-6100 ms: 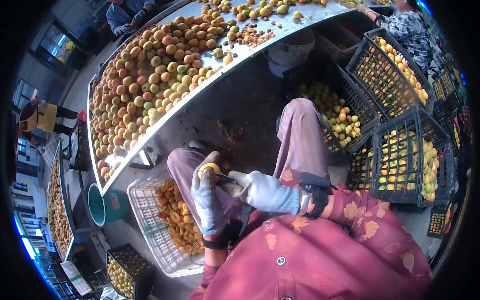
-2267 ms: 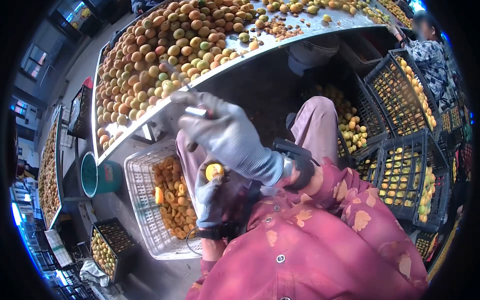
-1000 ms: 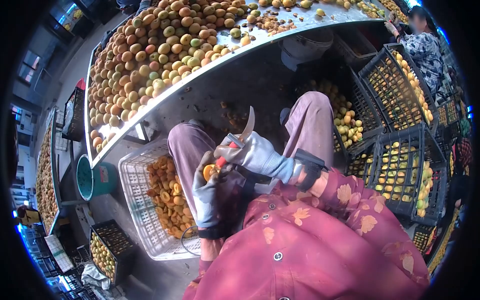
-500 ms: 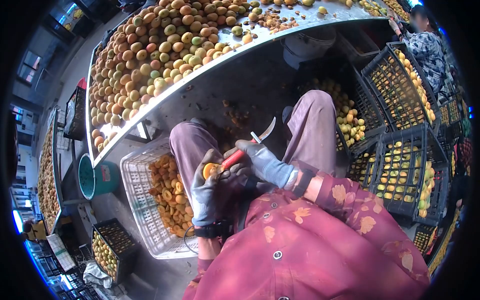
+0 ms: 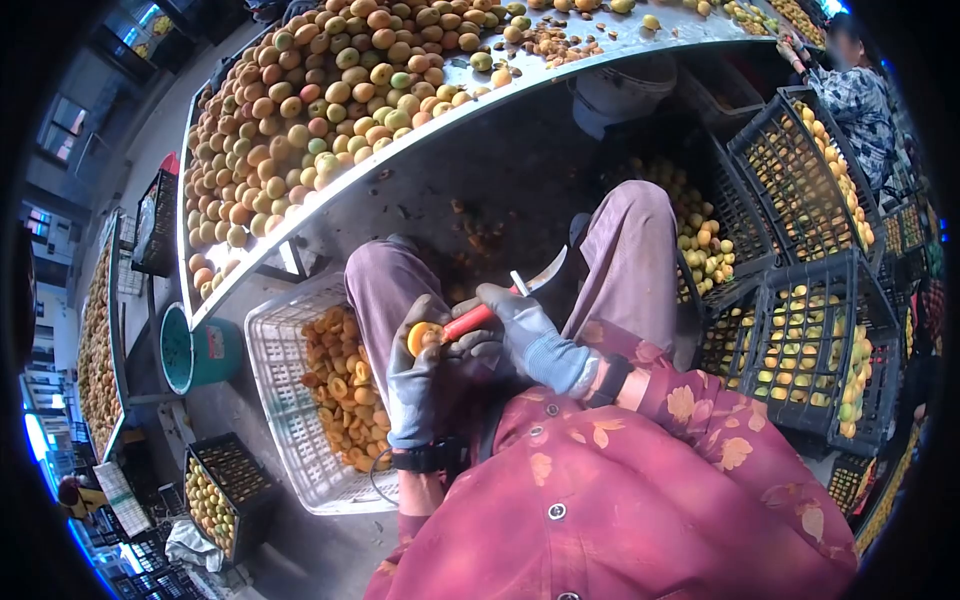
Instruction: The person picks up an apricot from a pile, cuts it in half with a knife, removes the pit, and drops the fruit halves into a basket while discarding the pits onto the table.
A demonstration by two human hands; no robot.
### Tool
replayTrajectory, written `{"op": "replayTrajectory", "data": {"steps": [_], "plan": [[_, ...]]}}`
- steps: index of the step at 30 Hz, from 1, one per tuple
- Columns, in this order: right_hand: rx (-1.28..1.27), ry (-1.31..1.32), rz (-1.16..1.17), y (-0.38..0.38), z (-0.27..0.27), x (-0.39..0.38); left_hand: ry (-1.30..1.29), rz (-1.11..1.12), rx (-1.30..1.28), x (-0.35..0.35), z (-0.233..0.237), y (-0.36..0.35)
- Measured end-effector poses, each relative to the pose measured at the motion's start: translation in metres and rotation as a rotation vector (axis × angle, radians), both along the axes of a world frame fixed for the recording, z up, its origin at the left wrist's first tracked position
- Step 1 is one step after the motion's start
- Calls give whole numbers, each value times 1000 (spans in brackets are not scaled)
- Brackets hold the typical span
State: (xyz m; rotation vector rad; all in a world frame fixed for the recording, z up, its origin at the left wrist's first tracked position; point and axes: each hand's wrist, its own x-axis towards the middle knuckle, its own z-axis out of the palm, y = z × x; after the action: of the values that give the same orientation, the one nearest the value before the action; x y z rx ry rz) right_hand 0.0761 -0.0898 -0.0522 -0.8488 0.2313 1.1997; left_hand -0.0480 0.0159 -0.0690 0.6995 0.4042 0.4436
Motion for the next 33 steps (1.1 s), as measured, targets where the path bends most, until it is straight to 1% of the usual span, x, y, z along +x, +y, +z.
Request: {"op": "replayTrajectory", "data": {"steps": [2,4,6,7,8,9,11,12,14,15,16,18,19,20,21,22,23,24,26,27,28,29,30,32,33], "plan": [[-217,-145,30,4,19,7,151,7,271,1,2,-1],[-255,-154,34,6,25,13,186,-12,318,1,3,-1],[-412,-130,136,8,36,21,217,-35,365,2,7,-2],[-431,-137,163,9,39,24,247,-67,373,2,10,-2],[-432,-136,164,10,38,26,279,-98,379,2,12,-2],[-392,-204,166,10,36,28,280,-98,378,2,14,-3],[-353,-295,176,11,39,31,301,-71,278,4,17,-7],[-355,-296,174,11,37,34,299,-73,277,4,15,-7],[-220,-394,231,14,30,38,286,-40,361,4,11,-5],[-283,-342,236,16,40,38,286,-37,360,3,13,-3],[-284,-342,239,17,37,38,280,-41,383,2,17,-1],[-300,-190,245,18,25,40,275,-39,403,1,17,1],[-308,-153,188,19,15,36,211,-49,266,-2,14,1],[-310,-152,190,19,3,33,147,-60,129,-4,9,1],[-296,-7,97,21,0,30,147,-59,127,-5,2,1],[-280,139,5,23,-2,28,205,-91,261,-7,-6,2],[-223,129,8,21,0,30,264,-123,396,-10,-11,2],[-224,131,7,20,5,27,254,-227,357,-12,-7,-2],[-190,-165,-16,19,11,20,279,-151,338,-13,-15,-8],[-175,-177,-70,20,24,19,203,-105,205,-12,-12,-7],[-177,-181,-67,19,23,24,122,-51,73,-9,-7,-6],[-172,-190,-78,17,22,30,68,-63,-11,-8,-2,-2],[-163,-196,-90,16,21,35,67,-57,-8,-9,0,-1],[-188,-224,-130,12,23,45,183,-73,120,-10,3,0],[-166,-221,-140,8,25,52,223,-37,184,-14,3,4]]}}
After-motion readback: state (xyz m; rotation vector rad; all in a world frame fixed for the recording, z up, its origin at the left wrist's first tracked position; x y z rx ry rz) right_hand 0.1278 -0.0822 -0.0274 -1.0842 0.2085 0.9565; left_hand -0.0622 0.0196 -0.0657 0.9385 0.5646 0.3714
